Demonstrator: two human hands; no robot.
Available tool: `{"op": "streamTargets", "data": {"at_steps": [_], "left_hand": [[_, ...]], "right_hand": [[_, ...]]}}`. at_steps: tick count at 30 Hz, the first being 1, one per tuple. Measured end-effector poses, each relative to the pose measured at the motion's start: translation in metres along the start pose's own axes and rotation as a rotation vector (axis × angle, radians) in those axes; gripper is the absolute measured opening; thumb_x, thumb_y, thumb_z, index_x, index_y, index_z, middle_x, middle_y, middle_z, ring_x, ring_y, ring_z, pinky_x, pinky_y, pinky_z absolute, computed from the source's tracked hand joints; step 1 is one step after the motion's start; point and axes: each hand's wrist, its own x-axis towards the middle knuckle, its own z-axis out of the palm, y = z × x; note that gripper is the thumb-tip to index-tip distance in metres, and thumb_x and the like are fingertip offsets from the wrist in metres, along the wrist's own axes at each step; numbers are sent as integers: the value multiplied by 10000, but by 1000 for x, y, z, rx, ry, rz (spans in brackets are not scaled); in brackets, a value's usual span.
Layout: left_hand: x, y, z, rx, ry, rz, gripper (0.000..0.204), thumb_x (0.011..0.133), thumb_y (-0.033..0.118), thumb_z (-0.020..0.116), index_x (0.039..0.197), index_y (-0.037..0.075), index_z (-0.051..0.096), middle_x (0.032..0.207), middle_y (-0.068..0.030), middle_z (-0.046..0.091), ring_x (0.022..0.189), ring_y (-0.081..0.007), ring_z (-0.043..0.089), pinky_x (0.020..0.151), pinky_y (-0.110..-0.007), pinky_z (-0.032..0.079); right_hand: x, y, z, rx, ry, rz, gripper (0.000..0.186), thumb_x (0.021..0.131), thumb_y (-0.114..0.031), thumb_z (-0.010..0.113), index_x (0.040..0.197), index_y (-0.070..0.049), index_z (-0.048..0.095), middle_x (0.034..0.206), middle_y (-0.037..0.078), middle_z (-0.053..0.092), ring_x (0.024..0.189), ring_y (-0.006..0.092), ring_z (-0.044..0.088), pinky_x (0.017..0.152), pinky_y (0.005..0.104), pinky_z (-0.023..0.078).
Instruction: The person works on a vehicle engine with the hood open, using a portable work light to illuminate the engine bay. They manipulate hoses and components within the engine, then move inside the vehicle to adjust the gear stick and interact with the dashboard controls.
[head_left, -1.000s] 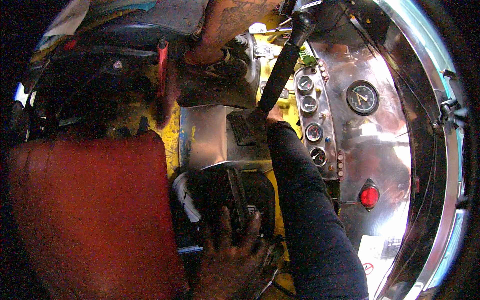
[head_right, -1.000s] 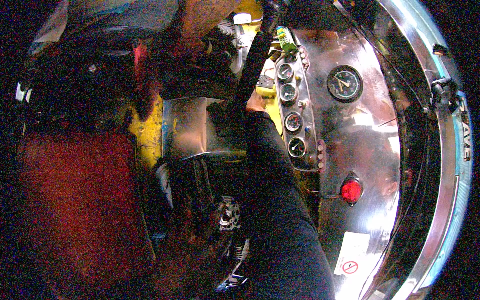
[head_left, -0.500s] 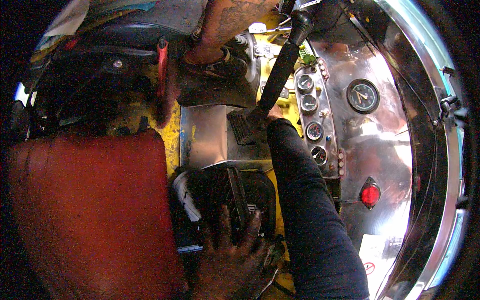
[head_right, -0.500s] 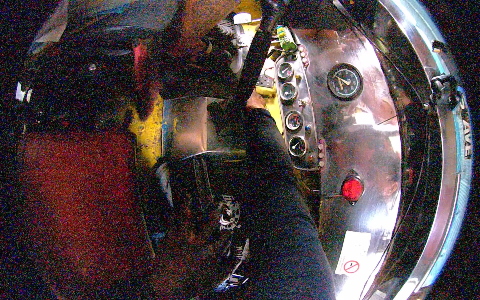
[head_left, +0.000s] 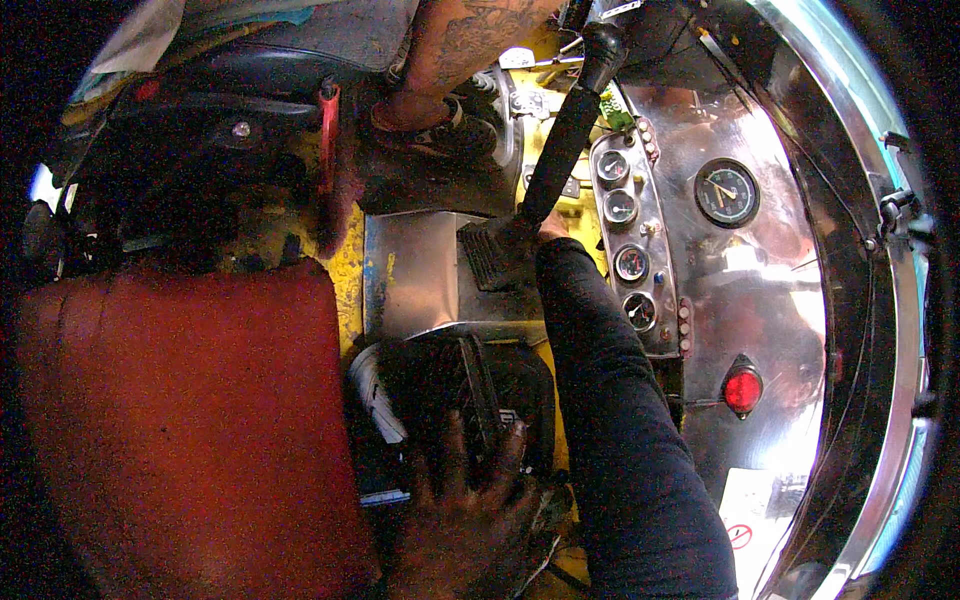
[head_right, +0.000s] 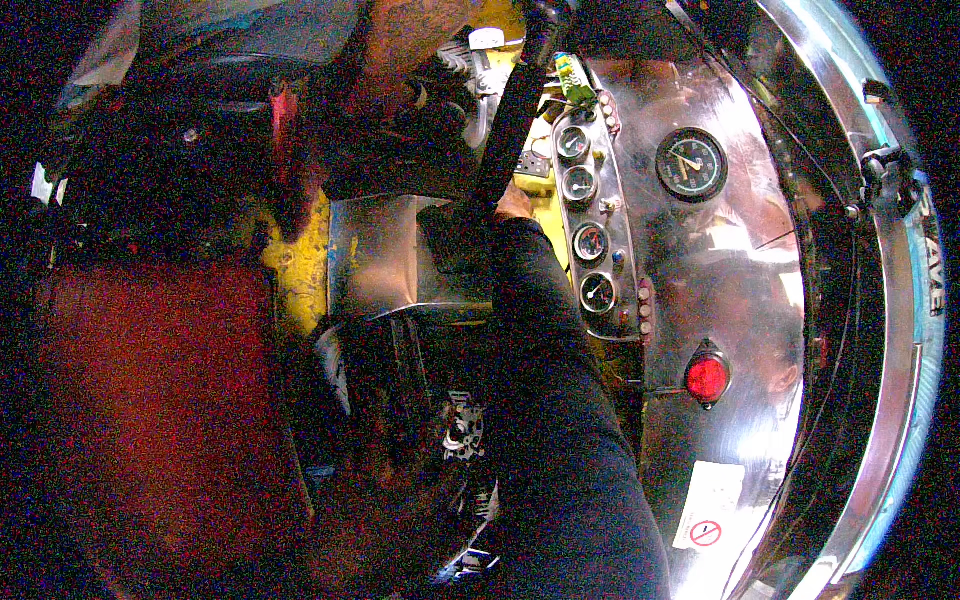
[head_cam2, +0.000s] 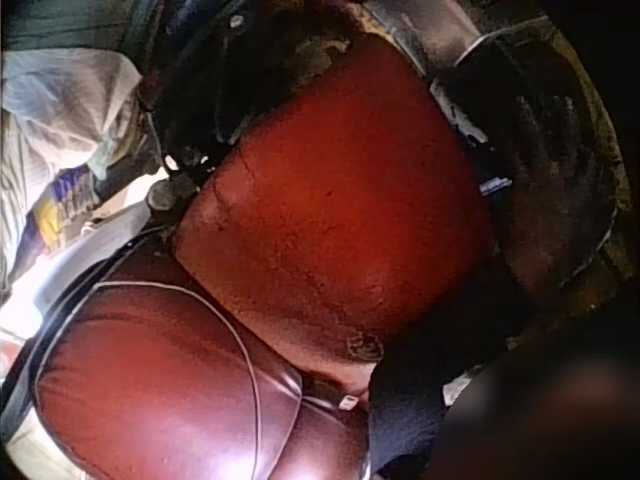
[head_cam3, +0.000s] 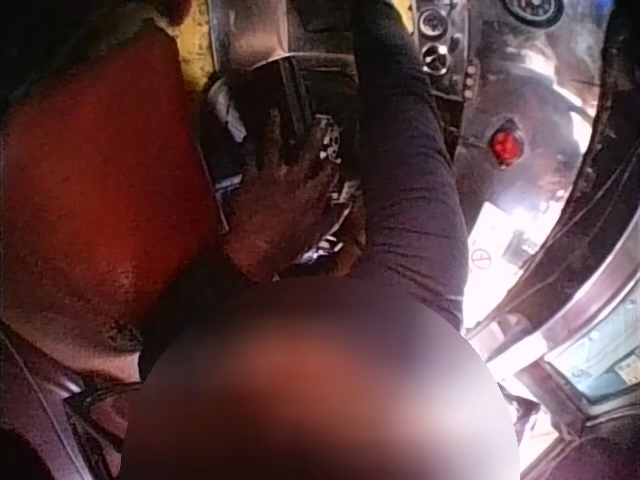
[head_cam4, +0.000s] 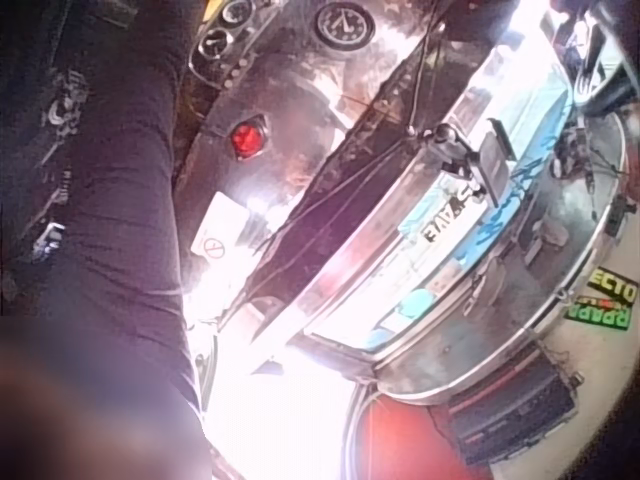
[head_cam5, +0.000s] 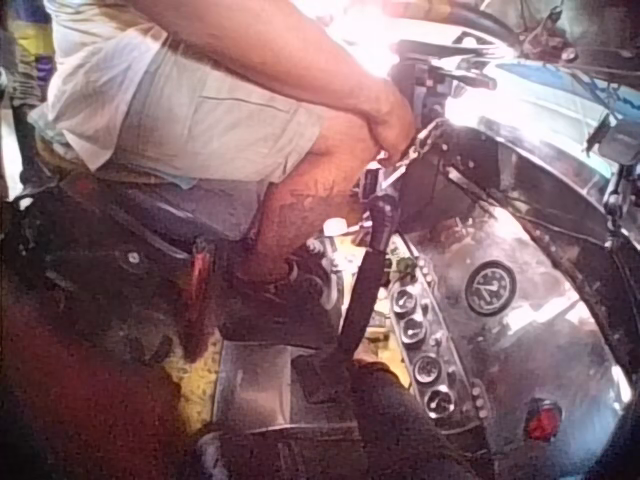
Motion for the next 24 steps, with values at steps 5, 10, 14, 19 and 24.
{"op": "streamTargets", "data": {"at_steps": [5,10,14,19,24], "left_hand": [[1,4,0,-73,-9,-63,482,978,440,611,1303,95,698,1599,-179,429,1466,-618,244,1178,-731,222],[1,2,0,-100,-41,-66,486,982,444,604,1307,95,695,1590,-184,443,1459,-613,267,1183,-730,213],[2,3,2,-109,28,-59,480,986,455,595,1273,91,717,1566,-187,476,1458,-587,297,1200,-712,199],[4,3,5,-92,25,-62,477,991,459,585,1238,80,735,1560,-185,485,1447,-576,323,1219,-688,189],[5,-2,2,-21,16,40,479,994,446,587,1262,70,716,1553,-197,485,1426,-604,329,1198,-697,238]], "right_hand": [[0,0,1,1,17,-1,524,993,-350,583,1444,-86,538,1317,261,665,1182,436,674,992,532,550],[-6,-4,-2,-3,45,-2,531,991,-358,583,1446,-88,536,1318,261,664,1184,438,672,994,533,549],[-12,-5,-4,-40,99,5,537,990,-364,583,1448,-89,535,1320,261,663,1185,440,671,996,533,548],[-7,4,3,-49,95,-21,575,978,-409,588,1458,-98,530,1324,261,661,1199,444,662,1010,537,540],[-1,9,11,-1,187,-45,513,870,-500,636,1178,-99,720,1220,228,709,1178,446,649,956,524,528]]}}
